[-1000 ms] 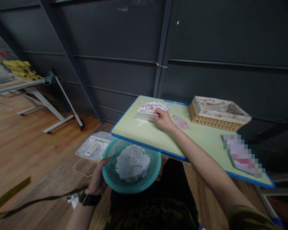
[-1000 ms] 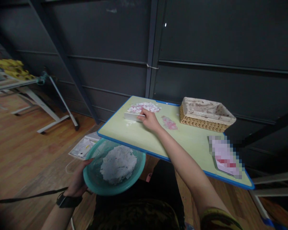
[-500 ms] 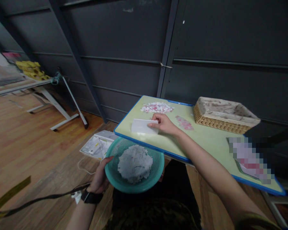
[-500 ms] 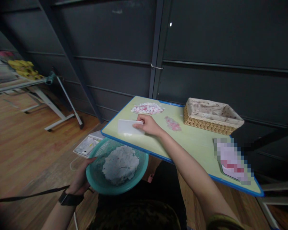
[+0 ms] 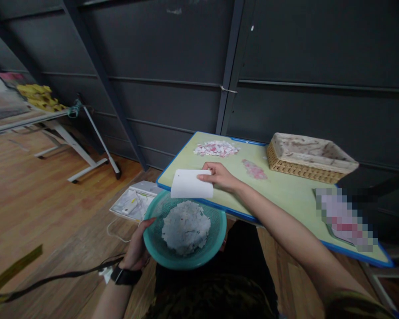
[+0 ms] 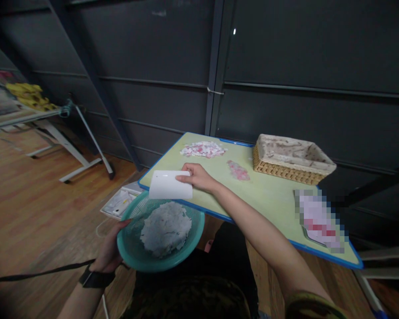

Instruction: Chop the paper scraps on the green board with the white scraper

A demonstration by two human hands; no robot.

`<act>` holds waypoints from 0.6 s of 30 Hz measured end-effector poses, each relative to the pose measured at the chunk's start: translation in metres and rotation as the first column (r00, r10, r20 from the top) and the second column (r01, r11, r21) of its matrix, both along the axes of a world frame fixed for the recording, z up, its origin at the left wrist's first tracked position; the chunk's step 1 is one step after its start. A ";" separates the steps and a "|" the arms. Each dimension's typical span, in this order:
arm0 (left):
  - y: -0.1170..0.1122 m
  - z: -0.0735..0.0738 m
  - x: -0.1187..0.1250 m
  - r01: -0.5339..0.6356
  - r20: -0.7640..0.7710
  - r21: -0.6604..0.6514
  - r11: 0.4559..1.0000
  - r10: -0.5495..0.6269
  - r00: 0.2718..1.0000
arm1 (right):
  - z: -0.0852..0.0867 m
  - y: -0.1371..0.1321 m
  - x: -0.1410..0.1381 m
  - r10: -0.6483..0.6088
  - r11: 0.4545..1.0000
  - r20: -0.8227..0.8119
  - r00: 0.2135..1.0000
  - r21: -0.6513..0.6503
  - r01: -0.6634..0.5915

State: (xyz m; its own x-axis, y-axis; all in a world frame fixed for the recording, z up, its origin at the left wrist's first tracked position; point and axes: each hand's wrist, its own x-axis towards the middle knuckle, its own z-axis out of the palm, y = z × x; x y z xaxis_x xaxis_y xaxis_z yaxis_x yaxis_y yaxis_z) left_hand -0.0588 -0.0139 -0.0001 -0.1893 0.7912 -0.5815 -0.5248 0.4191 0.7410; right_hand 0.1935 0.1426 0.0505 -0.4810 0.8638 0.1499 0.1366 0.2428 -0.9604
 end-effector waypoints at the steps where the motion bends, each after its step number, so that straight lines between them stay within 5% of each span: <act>1: -0.001 0.000 0.000 0.002 -0.012 -0.002 1.000 -0.002 1.000 | 0.004 0.004 0.004 -0.089 0.994 -0.012 0.996 0.055 0.090; 3: -0.002 0.002 0.001 0.005 -0.042 -0.019 1.000 -0.006 0.999 | 0.017 0.013 0.022 -0.337 0.908 -0.015 0.941 0.261 0.329; 4: -0.003 0.002 0.002 0.007 -0.051 -0.033 0.999 -0.008 0.999 | 0.025 0.017 0.035 -0.479 0.810 0.020 0.878 0.396 0.433; 7: -0.005 0.003 0.003 0.033 -0.024 -0.094 0.995 -0.036 0.999 | 0.049 0.025 0.083 -0.849 0.471 0.135 0.512 0.634 0.614; 9: -0.006 0.002 0.003 0.061 0.011 -0.112 0.992 -0.060 0.998 | 0.058 0.025 0.112 -0.939 0.343 0.246 0.240 0.697 0.630; 11: -0.007 -0.001 0.003 0.085 0.018 -0.115 0.990 -0.083 0.996 | 0.063 0.022 0.133 -0.936 0.301 0.349 0.046 0.726 0.618; 13: -0.008 -0.003 0.004 0.101 0.007 -0.111 0.989 -0.101 0.995 | 0.064 0.020 0.144 -0.909 0.297 0.412 -0.062 0.746 0.595; 18: -0.008 -0.006 0.009 0.112 0.032 -0.087 0.990 -0.110 0.993 | 0.065 0.024 0.148 -0.855 0.373 0.500 -0.134 0.774 0.512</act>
